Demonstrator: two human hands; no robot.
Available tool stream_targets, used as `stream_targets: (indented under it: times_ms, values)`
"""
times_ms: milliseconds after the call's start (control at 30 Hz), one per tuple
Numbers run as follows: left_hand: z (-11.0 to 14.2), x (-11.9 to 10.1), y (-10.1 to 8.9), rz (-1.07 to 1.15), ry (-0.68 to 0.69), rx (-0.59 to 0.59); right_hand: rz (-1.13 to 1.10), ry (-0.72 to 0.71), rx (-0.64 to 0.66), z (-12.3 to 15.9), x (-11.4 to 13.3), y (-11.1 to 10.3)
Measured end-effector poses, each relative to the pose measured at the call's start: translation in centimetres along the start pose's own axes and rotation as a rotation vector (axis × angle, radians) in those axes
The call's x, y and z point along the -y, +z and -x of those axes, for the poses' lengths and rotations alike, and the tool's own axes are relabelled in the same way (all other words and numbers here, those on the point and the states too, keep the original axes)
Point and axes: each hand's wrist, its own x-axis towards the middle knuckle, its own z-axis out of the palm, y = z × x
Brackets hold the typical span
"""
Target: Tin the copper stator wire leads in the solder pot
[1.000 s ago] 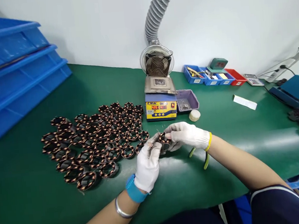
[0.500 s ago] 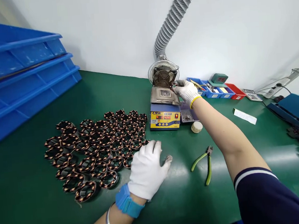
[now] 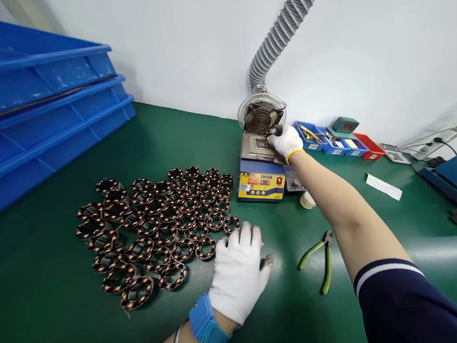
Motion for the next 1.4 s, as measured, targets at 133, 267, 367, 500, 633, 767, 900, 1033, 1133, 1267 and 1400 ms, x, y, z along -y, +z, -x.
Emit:
stream_targets:
  times_ms: [133,267,367,500,633,767,900,1033,1133,1267,1400]
  values:
    - [0.2,-0.1,0.2,-0.001,0.015,0.045,0.01,-0.012,-0.012,-0.1,-0.1,0.2]
    - [0.5,-0.2,0.7,0.001,0.077,0.065,0.001,-0.005,-0.019,-0.1,-0.1,0.3]
    - [0.7,-0.3,0.9,0.029,0.125,0.044,-0.013,0.003,-0.029,-0.2,0.0,-0.1]
    - [0.7,-0.5,0.8,0.081,0.198,-0.02,-0.042,-0.016,-0.044,-0.4,0.4,-0.5]
    - [0.8,-0.5,0.7,0.117,0.265,-0.063,-0.028,-0.004,-0.041,-0.1,0.6,-0.3]
    - [0.8,-0.4,0.8,0.16,0.308,-0.105,-0.022,-0.004,-0.021,0.2,0.4,0.3]
    - [0.7,-0.2,1.1,0.206,0.328,-0.152,-0.106,-0.007,-0.037,0.0,0.2,0.0]
    - [0.6,0.0,1.4,0.252,0.374,-0.205,-0.227,0.037,-0.056,0.1,0.3,-1.4]
    - [0.5,0.2,1.5,0.268,0.395,-0.274,-0.299,0.083,-0.053,0.7,0.2,-2.4]
    - [-0.2,0.5,1.7,0.211,0.267,-0.276,-0.349,0.081,-0.002,1.5,-0.1,-2.9]
    - [-0.7,0.8,2.0,0.158,0.116,-0.143,-0.21,-0.004,-0.053,1.4,0.0,-2.4]
